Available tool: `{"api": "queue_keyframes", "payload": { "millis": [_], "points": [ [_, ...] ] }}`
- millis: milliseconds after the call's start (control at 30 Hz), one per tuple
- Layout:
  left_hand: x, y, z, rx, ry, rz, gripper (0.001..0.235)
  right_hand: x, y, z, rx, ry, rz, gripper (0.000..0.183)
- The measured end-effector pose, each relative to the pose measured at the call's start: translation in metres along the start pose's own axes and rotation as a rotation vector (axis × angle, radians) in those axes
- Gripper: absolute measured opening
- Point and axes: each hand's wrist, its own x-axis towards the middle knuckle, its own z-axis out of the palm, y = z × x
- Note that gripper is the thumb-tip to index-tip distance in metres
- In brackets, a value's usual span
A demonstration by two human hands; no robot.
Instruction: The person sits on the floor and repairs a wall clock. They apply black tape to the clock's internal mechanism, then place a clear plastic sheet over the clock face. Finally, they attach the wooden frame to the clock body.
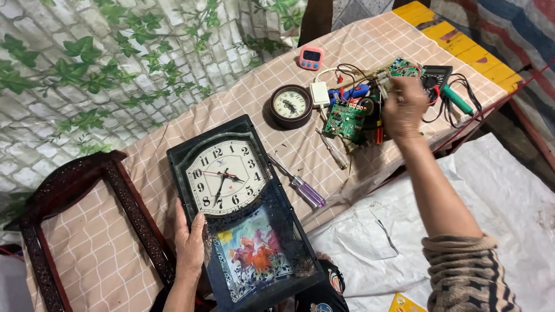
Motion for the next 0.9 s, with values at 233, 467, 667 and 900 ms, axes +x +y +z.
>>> {"api": "queue_keyframes", "payload": {
  "millis": [233,467,667,900],
  "points": [
    [0.001,-0.002,-0.002,0.058,0.001,-0.032,0.075,-0.007,-0.071,0.079,-0.004,-0.775,0.179,0.070],
    [0.006,-0.012,-0.002,0.058,0.044,0.007,0.070,-0.008,-0.078,0.068,0.117,-0.549,0.100,0.063],
    [0.006,-0.004,0.002,0.087,0.050,-0.044,0.071,-0.030,0.004,-0.018,-0.187,0.127,0.277,0.027],
    [0.003,0.002,0.004,0.049,0.059,-0.028,0.070,-0.081,0.045,-0.012,-0.181,-0.105,0.505,0.033]
  ]
}}
